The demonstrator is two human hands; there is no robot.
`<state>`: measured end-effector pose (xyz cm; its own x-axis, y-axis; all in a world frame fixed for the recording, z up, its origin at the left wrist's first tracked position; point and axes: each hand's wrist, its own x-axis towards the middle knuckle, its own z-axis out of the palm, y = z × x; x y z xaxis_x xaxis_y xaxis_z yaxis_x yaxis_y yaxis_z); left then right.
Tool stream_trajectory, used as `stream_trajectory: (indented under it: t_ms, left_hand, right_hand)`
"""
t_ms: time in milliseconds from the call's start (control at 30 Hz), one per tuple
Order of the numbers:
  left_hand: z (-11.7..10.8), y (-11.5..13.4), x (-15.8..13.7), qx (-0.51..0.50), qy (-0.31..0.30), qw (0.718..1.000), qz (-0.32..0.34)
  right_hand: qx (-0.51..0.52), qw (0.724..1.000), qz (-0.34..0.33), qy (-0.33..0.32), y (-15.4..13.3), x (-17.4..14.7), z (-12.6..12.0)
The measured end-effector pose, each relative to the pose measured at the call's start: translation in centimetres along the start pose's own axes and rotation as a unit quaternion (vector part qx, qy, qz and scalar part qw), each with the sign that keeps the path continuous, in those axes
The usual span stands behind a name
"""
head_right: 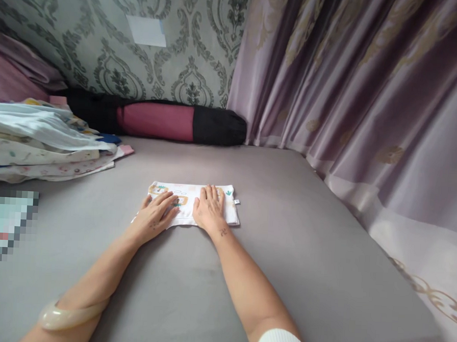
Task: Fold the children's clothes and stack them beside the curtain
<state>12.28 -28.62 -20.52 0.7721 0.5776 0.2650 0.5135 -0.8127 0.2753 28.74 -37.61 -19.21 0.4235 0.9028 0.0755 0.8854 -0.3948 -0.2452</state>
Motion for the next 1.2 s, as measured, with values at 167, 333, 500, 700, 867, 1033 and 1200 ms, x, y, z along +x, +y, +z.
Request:
stream_trajectory:
  t_ms: [167,333,500,700,867,1033,1200]
  left_hand:
    - [0.2,-0.3,-0.1,-0.003,0.009,1.0,0.002]
    - [0.1,-0.2,-0.1,0.0,-0.003,1.0,0.0]
    - [0.0,0.0,0.0,-0.002,-0.012,1.0,-0.007]
    - [0.0,-0.1,-0.1,-0.005,-0.009,1.0,-0.006]
    - [-0.1,-0.1,-0.1,-0.007,-0.017,1.0,-0.007]
    - [-0.2,0.0,-0.1,-0.01,-0.018,1.0,-0.012]
    - [-0.2,0.0,-0.1,-0.008,-0.023,1.0,-0.018]
  right_hand:
    - [0.014,1.0,0.019,-0.019,0.1,0.1,-0.8]
    - [0.014,0.997,0.079,-0.004,1.1,0.4,-1.3]
    - [0.009,0.995,0.101,-0.012,1.9,0.6,-0.7]
    - [0.012,0.994,0.104,-0.016,1.9,0.6,-0.6]
    - [0.017,0.994,0.104,-0.02,2.0,0.6,-0.7]
    - [0.006,0.991,0.132,-0.003,2.5,0.7,-1.0]
    - [0.0,0.988,0.155,0.002,3.2,0.8,-0.8]
